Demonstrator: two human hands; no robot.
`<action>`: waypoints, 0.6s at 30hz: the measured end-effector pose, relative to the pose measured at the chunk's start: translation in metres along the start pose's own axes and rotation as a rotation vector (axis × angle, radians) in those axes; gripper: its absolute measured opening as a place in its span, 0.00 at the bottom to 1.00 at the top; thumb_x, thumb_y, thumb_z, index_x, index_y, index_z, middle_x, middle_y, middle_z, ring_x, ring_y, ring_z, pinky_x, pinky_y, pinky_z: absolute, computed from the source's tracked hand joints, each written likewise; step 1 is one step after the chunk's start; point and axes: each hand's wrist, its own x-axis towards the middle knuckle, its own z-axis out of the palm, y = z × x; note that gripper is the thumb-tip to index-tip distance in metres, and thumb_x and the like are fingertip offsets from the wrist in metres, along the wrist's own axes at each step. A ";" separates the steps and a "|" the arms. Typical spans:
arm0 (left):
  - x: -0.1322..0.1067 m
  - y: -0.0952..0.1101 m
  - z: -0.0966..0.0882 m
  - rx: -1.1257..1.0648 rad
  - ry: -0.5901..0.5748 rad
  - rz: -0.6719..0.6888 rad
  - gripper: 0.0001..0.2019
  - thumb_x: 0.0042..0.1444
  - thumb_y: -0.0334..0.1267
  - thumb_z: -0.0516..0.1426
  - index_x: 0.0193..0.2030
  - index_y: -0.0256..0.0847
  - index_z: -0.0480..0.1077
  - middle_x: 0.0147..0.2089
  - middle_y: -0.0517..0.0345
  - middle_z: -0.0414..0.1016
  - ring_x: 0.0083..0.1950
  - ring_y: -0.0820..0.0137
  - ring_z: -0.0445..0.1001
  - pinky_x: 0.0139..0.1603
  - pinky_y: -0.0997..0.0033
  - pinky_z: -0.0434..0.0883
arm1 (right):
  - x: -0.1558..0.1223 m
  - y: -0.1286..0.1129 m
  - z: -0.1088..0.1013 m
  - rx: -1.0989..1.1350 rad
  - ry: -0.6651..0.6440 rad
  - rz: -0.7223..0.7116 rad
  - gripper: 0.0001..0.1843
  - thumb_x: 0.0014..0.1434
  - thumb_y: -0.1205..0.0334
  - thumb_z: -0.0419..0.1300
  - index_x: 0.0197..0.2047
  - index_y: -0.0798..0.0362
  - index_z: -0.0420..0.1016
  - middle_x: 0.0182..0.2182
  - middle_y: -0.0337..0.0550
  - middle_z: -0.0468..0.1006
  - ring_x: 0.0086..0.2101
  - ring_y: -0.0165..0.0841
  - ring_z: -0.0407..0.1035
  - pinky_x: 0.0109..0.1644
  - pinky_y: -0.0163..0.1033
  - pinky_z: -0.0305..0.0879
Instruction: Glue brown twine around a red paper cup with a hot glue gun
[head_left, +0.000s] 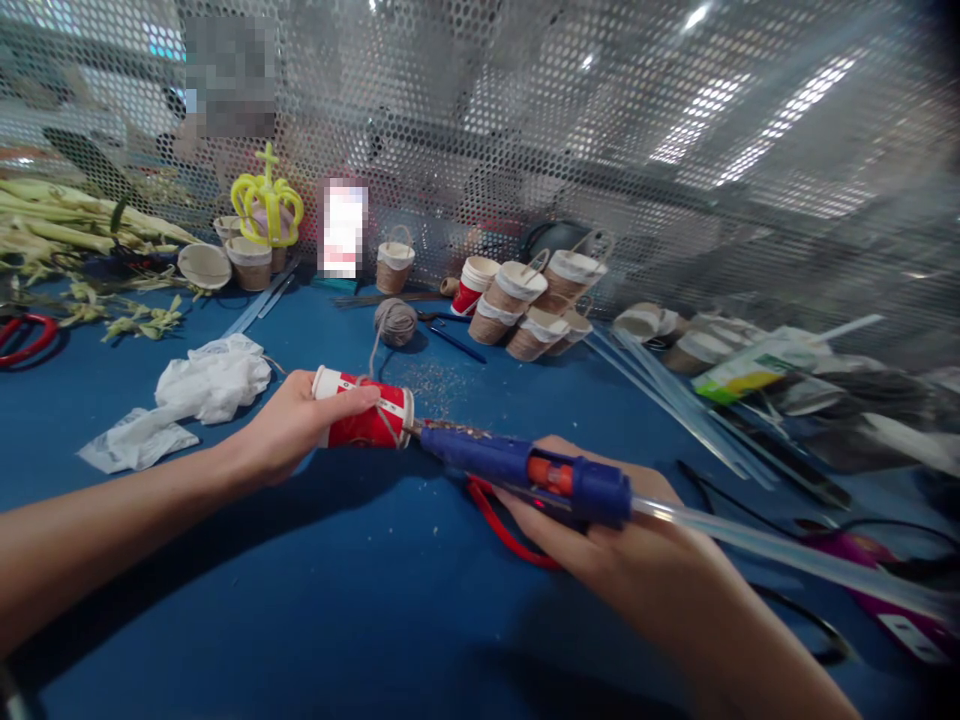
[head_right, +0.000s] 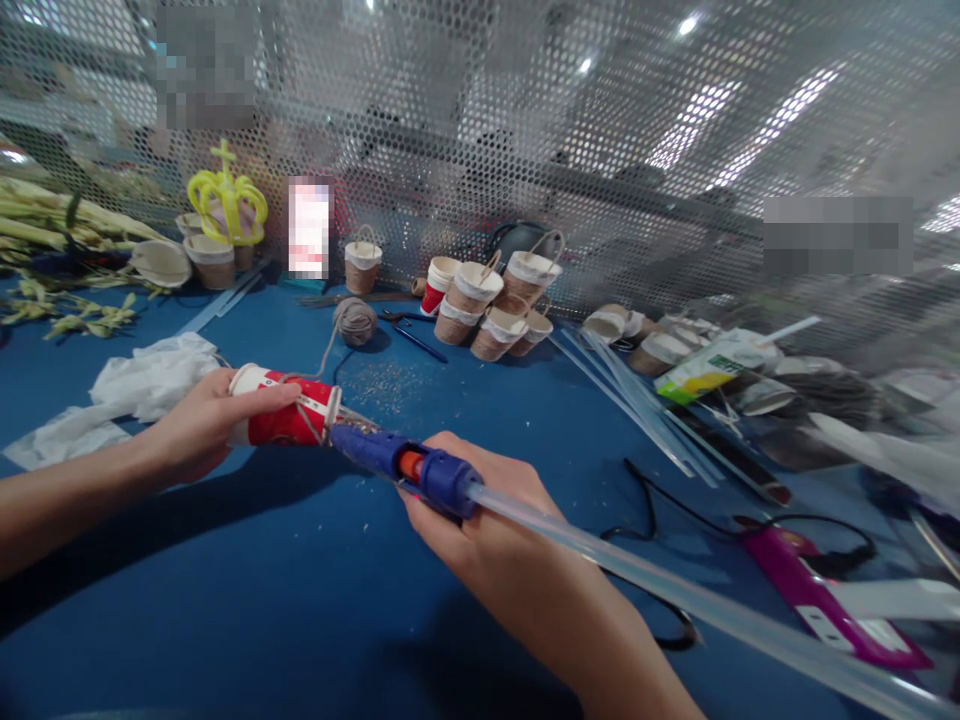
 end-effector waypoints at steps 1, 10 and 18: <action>0.000 0.000 0.000 -0.011 -0.007 -0.007 0.06 0.42 0.38 0.62 0.25 0.38 0.75 0.24 0.59 0.77 0.25 0.74 0.71 0.27 0.78 0.66 | -0.001 0.000 0.000 0.010 -0.029 -0.011 0.10 0.54 0.65 0.50 0.28 0.48 0.71 0.18 0.37 0.71 0.18 0.30 0.64 0.22 0.34 0.62; 0.000 0.001 0.000 -0.024 0.001 -0.029 0.07 0.42 0.39 0.62 0.23 0.37 0.74 0.22 0.59 0.76 0.23 0.75 0.70 0.26 0.78 0.65 | 0.000 -0.004 0.000 0.020 -0.050 0.016 0.11 0.52 0.70 0.50 0.28 0.48 0.72 0.21 0.40 0.74 0.21 0.32 0.68 0.23 0.36 0.65; 0.002 0.001 0.000 -0.041 0.018 -0.040 0.07 0.41 0.39 0.62 0.23 0.36 0.74 0.23 0.59 0.76 0.23 0.76 0.70 0.24 0.79 0.64 | 0.005 -0.011 -0.005 0.053 -0.088 0.059 0.11 0.48 0.70 0.50 0.26 0.49 0.72 0.21 0.41 0.74 0.21 0.33 0.69 0.25 0.37 0.67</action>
